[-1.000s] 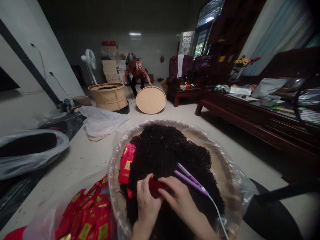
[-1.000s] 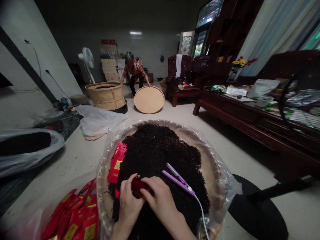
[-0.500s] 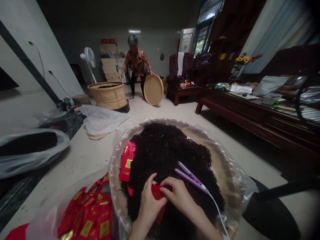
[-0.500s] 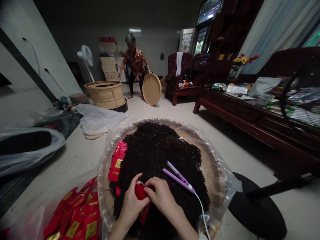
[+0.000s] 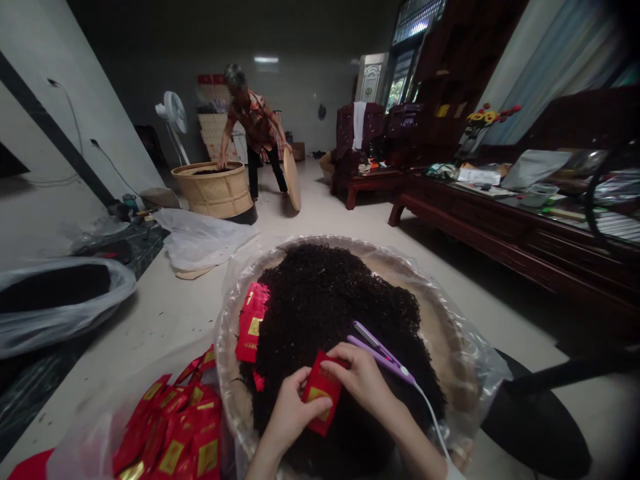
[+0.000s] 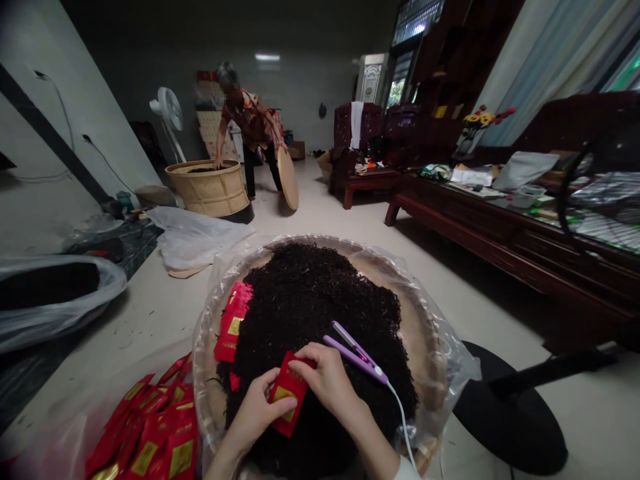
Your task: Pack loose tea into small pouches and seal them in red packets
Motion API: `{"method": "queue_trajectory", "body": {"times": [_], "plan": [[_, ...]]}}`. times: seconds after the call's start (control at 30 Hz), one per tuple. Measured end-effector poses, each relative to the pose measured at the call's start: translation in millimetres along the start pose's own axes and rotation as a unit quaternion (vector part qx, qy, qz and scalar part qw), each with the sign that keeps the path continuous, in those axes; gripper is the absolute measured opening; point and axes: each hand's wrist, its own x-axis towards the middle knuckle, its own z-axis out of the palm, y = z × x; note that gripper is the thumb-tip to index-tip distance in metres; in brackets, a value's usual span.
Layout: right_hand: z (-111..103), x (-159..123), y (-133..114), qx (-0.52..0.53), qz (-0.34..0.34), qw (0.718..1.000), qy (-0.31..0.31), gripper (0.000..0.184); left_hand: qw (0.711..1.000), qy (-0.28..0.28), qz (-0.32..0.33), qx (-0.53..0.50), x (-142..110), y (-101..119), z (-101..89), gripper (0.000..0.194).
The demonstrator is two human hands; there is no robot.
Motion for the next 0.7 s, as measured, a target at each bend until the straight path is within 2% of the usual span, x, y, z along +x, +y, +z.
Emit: {"method": "queue_trajectory", "body": {"times": [0.07, 0.13, 0.2, 0.33, 0.43, 0.6, 0.7], "plan": [[-0.6, 1.1, 0.9, 0.02, -0.003, 1.0, 0.001, 0.022, 0.998, -0.048, -0.018, -0.038, -1.5, 0.4, -1.0, 0.048], [-2.4, 2.1, 1.2, 0.039, 0.007, 0.999, -0.007, 0.023, 0.995, -0.079, -0.029, -0.054, -3.0, 1.8, -1.4, 0.044], [-3.6, 2.9, 0.2, 0.019, 0.016, 1.0, -0.015, 0.02, 0.996, -0.074, -0.031, -0.035, -4.6, 4.2, 0.5, 0.035], [0.0, 4.3, -0.4, -0.113, 0.021, 0.993, 0.001, 0.021, 0.998, -0.044, -0.02, 0.043, -8.5, 11.6, 8.3, 0.028], [5.7, 5.2, 5.7, -0.123, 0.008, 0.992, 0.019, 0.04, 0.995, -0.065, -0.015, 0.07, -11.4, 16.5, 9.6, 0.029], [10.6, 5.5, 18.8, -0.073, 0.013, 0.996, 0.046, 0.051, 0.989, -0.138, -0.057, 0.003, -14.9, 19.0, -0.7, 0.037], [10.0, 5.9, 22.2, -0.059, 0.023, 0.996, 0.056, 0.055, 0.98, -0.185, -0.074, -0.028, -16.4, 19.2, -6.5, 0.049]]}}
